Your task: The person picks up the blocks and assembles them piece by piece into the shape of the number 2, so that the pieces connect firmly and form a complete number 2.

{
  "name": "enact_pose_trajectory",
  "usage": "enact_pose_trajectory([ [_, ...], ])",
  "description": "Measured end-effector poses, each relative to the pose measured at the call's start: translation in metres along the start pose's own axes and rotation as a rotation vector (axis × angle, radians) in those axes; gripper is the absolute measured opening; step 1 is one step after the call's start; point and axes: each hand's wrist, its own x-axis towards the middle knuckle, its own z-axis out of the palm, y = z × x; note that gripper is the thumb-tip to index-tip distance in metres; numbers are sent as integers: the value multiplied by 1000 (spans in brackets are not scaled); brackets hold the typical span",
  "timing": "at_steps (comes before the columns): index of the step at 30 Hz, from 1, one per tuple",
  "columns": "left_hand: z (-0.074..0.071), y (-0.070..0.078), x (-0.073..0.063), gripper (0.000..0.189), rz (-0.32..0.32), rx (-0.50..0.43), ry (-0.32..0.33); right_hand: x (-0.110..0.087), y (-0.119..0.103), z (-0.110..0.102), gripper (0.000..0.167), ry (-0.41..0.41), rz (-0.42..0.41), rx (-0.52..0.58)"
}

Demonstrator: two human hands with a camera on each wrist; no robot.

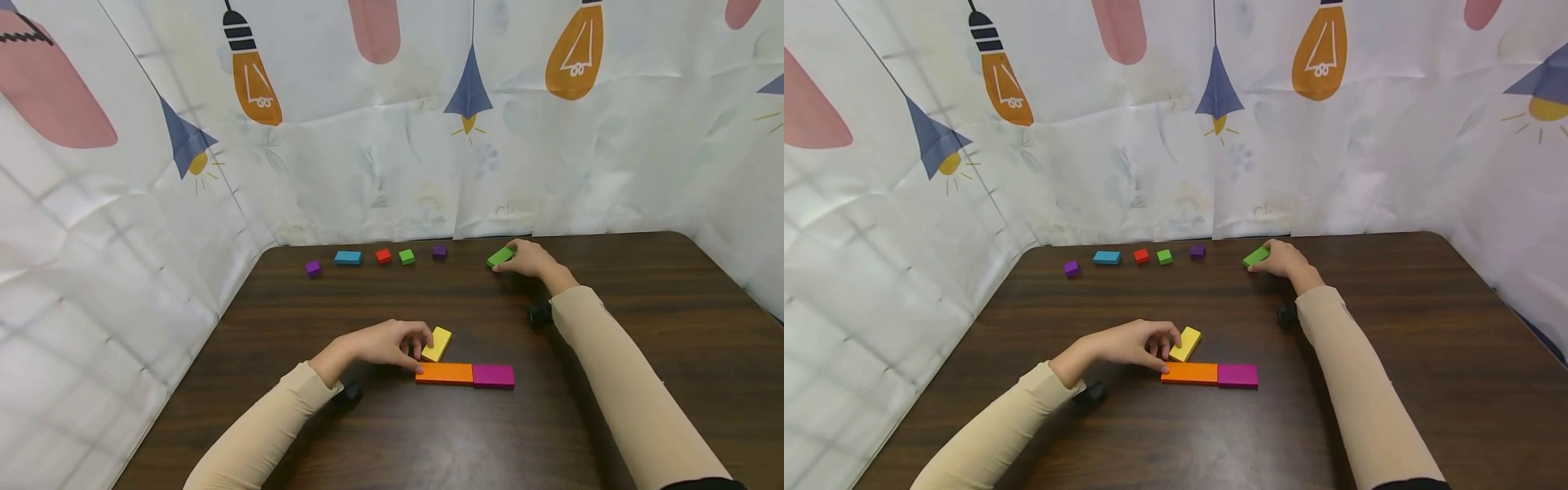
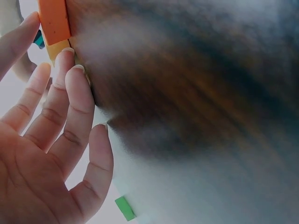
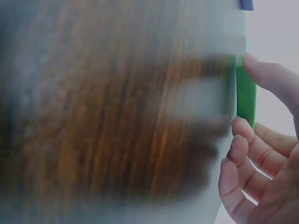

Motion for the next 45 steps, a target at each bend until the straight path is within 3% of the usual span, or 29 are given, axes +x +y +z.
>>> enact_pose_trajectory([
  [21,1,1,-1,35,-28,-1,-2,-13,-9,10,80,6,-73,-26],
  [45,-1,4,0,36,-39,-17,-12,-38,-41,23,76,-11,-162,-55],
])
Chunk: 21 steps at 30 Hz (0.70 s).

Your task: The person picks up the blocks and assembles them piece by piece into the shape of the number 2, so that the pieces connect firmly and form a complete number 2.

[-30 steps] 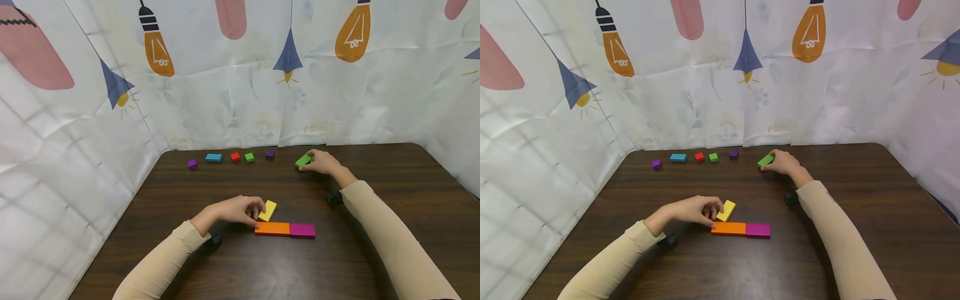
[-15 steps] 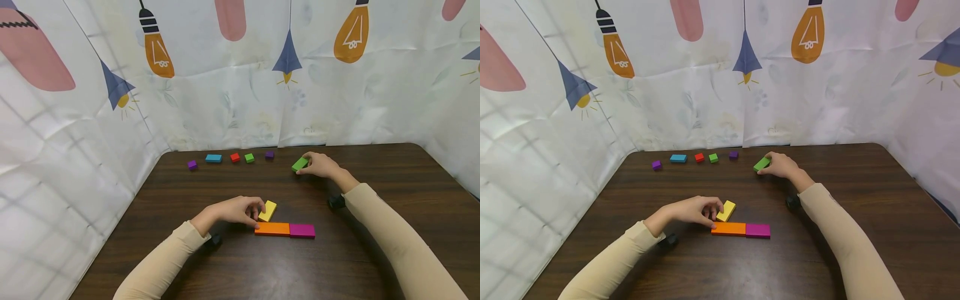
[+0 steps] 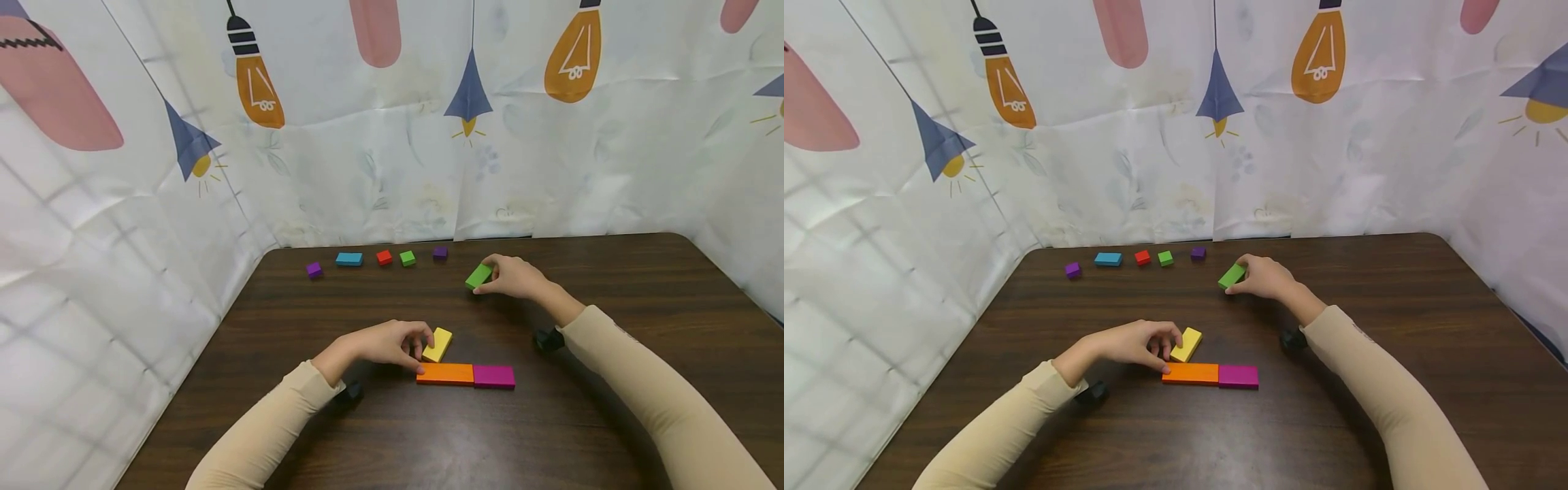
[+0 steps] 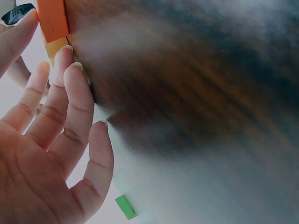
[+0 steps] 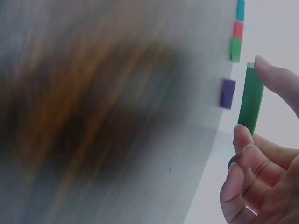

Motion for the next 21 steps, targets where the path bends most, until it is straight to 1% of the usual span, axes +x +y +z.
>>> enact_pose_trajectory([
  [5,0,-1,0,36,9,-1,3,-3,-8,6,73,-3,-18,9],
  [13,0,-1,0,36,12,-4,1,-10,-21,12,71,-31,-56,-41],
  [21,0,-3,1,35,12,-12,-4,-15,-29,18,70,-62,-85,14],
])
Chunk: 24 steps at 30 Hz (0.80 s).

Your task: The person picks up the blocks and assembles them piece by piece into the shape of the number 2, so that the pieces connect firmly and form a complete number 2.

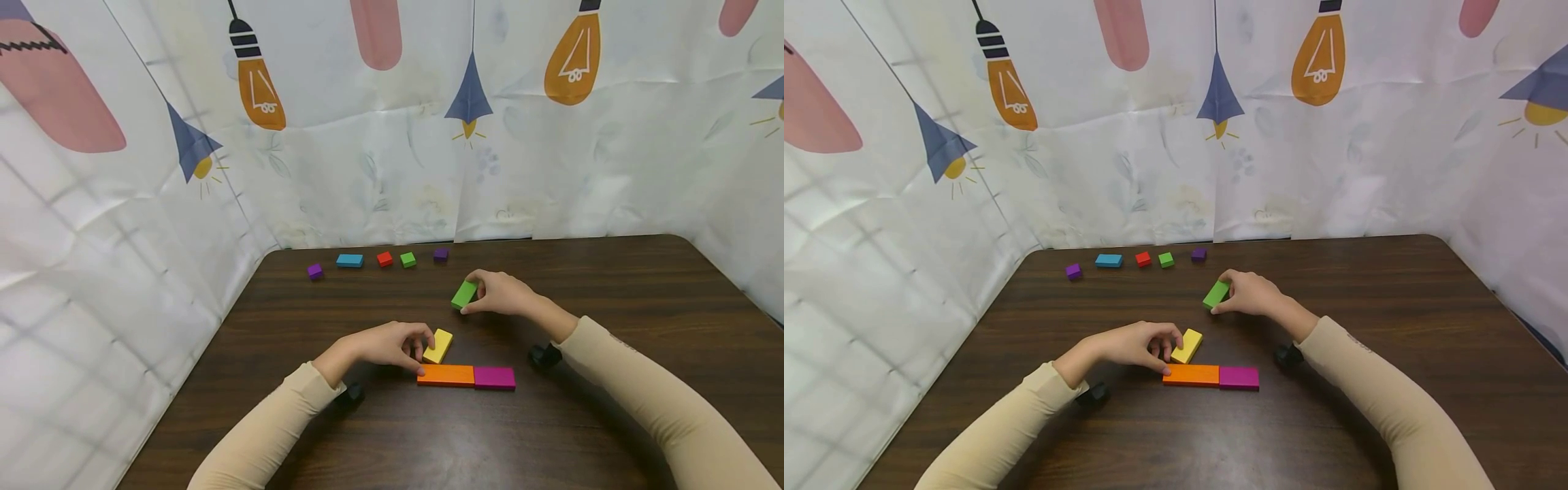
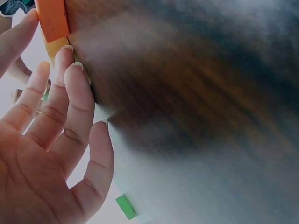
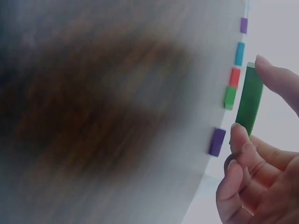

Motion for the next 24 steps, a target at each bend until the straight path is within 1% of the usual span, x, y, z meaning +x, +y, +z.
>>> enact_pose_trajectory([
  [3,0,1,0,35,-3,3,-2,0,-2,3,68,-15,-11,16],
  [8,0,2,-1,35,-9,0,0,-2,-8,8,68,-43,-34,1],
  [24,1,0,0,35,3,3,5,0,-12,16,69,-80,-45,-16],
])
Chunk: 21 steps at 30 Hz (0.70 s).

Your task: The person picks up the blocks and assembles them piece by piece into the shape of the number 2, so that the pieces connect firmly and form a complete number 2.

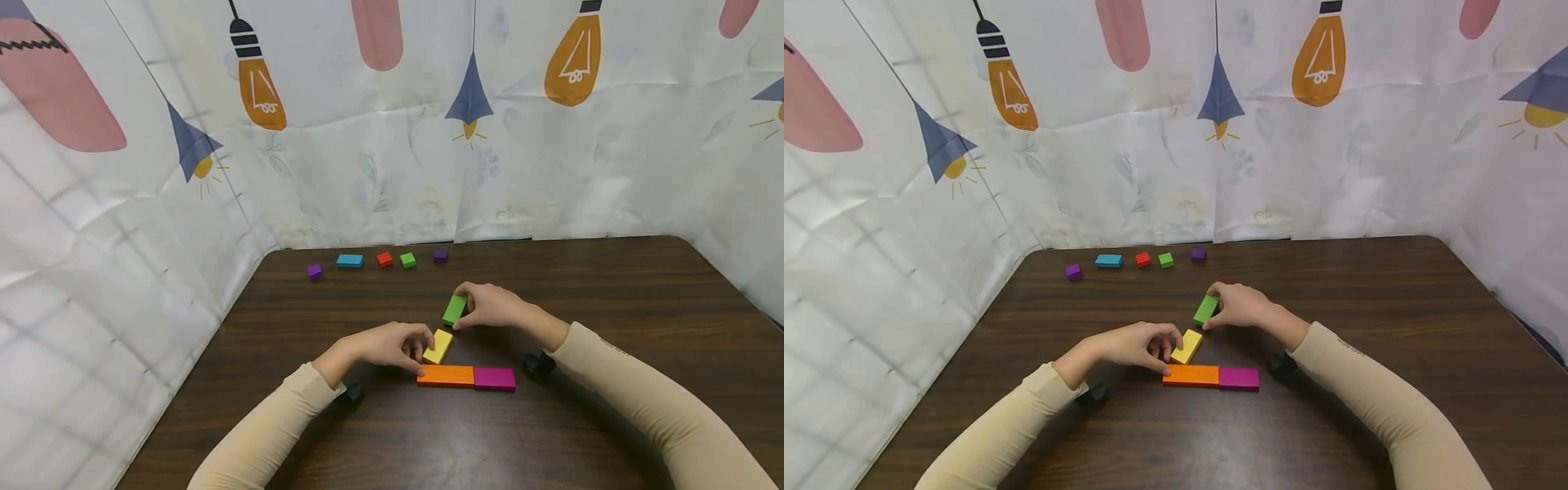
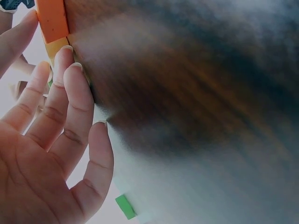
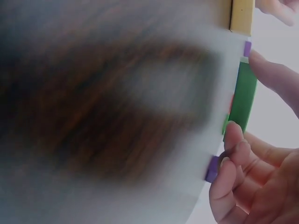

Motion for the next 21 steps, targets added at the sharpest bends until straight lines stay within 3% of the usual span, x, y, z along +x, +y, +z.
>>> enact_pose_trajectory([
  [21,0,2,0,36,-17,1,1,0,-3,4,67,-64,-36,-15],
])
